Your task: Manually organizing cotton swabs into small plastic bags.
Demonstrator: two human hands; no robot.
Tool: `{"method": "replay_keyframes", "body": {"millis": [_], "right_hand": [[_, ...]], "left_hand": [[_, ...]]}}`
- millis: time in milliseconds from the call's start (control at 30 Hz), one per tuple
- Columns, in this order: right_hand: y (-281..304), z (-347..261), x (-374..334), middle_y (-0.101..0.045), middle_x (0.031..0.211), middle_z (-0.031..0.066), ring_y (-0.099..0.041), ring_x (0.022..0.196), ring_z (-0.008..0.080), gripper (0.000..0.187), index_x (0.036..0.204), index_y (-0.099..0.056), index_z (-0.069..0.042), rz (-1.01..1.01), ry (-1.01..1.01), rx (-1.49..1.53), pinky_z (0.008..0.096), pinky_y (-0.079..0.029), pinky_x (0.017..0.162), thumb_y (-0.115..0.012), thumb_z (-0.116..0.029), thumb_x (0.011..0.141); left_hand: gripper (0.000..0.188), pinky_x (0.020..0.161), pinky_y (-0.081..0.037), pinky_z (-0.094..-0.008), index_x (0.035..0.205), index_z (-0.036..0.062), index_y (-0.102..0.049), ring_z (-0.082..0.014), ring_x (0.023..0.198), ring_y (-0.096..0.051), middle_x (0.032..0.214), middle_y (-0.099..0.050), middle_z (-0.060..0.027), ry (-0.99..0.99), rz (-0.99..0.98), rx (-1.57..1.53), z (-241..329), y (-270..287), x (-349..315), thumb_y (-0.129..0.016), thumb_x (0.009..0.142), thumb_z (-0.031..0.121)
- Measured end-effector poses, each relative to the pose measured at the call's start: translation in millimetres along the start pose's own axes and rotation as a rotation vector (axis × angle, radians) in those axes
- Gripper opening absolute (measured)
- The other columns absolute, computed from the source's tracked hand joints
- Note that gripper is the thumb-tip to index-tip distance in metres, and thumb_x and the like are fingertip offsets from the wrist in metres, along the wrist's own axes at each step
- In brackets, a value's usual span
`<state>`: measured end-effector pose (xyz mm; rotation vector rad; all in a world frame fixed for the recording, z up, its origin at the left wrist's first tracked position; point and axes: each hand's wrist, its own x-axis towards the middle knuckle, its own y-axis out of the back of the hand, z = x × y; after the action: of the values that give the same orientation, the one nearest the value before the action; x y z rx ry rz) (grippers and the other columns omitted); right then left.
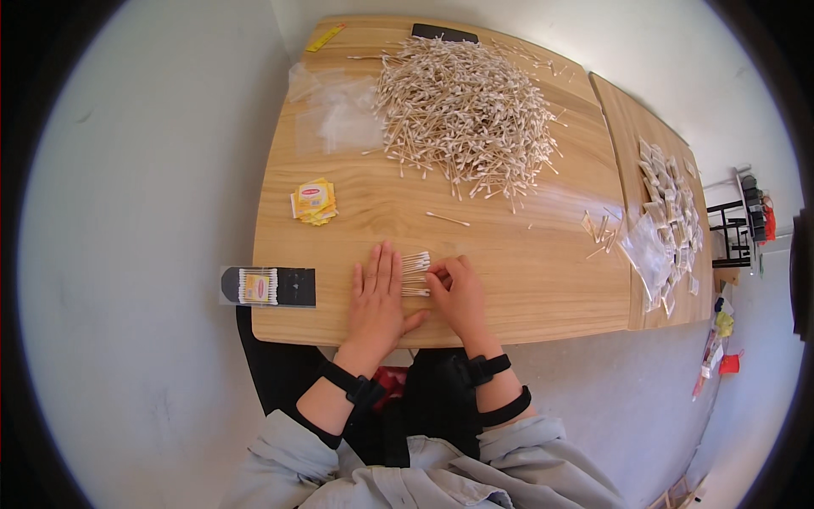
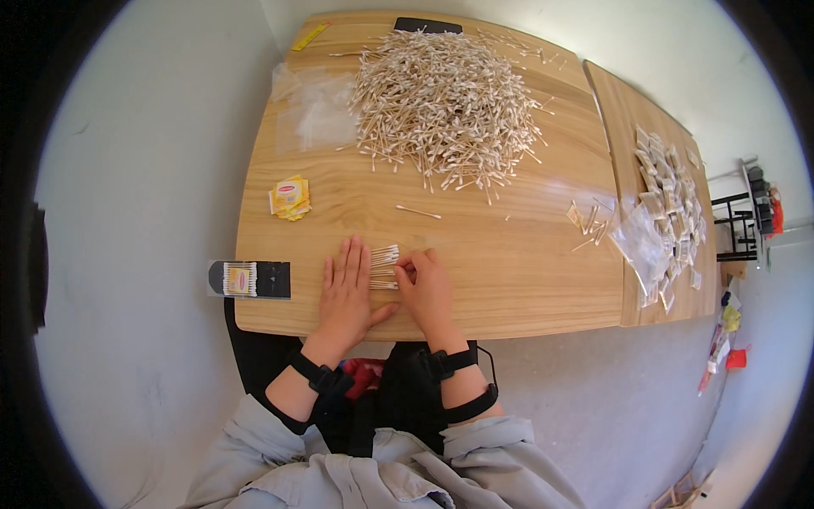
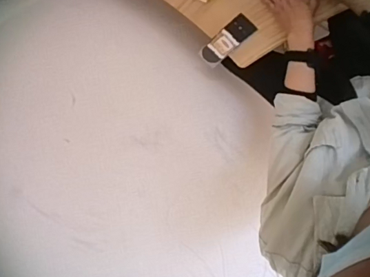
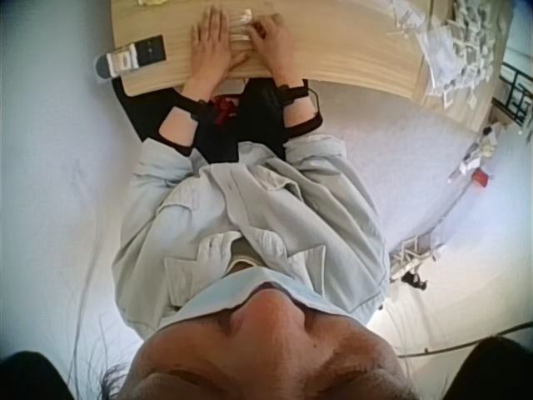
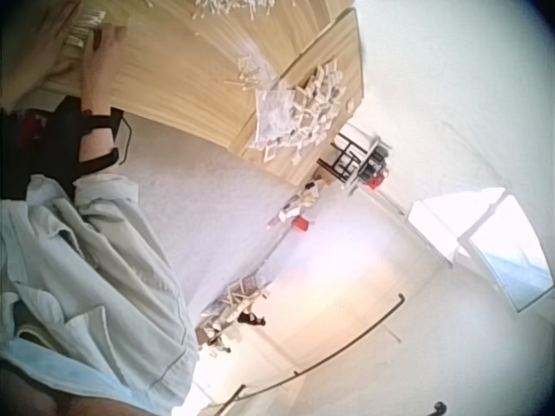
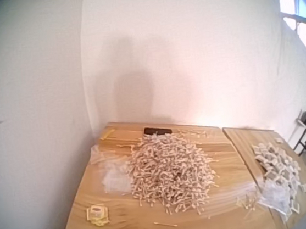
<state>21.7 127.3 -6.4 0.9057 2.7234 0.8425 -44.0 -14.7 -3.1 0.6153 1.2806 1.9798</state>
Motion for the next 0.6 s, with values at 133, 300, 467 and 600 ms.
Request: {"method": "replay_keyframes", "body": {"millis": [133,300,467,600], "right_hand": [[1,-1,2,-0.058,0.084,0.0080,-0.060,0.066,0.0177,0.018,0.093,-0.064,-0.003,0.011,-0.018,-0.034,0.0280,-0.050,0.060,-0.072,-0.007,0.077],[12,0,-3,-0.055,0.089,0.0067,-0.058,0.068,0.0141,0.032,0.099,-0.062,-0.002,-0.084,-0.045,0.172,0.0261,-0.050,0.062,-0.078,-0.004,0.071],[12,2,-7,-0.054,0.091,0.0058,-0.057,0.070,0.0127,0.038,0.102,-0.060,-0.002,-0.100,0.035,0.057,0.0254,-0.050,0.063,-0.079,-0.003,0.069],[12,1,-2,-0.055,0.090,0.0066,-0.057,0.069,0.0134,0.036,0.101,-0.061,-0.001,-0.127,0.009,0.094,0.0256,-0.050,0.063,-0.078,-0.002,0.070]], "left_hand": [[0.104,0.116,-0.011,-0.0494,0.146,-0.0027,-0.020,-0.0323,0.145,-0.014,0.155,-0.016,-0.0195,0.001,0.012,0.014,-1,-1,0,-0.072,0.073,0.048],[0.106,0.115,-0.012,-0.0504,0.146,-0.0025,-0.021,-0.0313,0.145,-0.014,0.155,-0.017,-0.0185,0.000,0.030,-0.001,-2,-3,-2,-0.076,0.068,0.046],[0.106,0.115,-0.012,-0.0501,0.146,-0.0022,-0.021,-0.0312,0.145,-0.013,0.155,-0.017,-0.0184,-0.011,0.043,0.000,-2,-5,-2,-0.075,0.069,0.046],[0.106,0.115,-0.012,-0.0499,0.146,-0.0022,-0.021,-0.0312,0.145,-0.013,0.155,-0.017,-0.0184,-0.017,0.044,0.005,-1,-4,-2,-0.075,0.069,0.047]]}}
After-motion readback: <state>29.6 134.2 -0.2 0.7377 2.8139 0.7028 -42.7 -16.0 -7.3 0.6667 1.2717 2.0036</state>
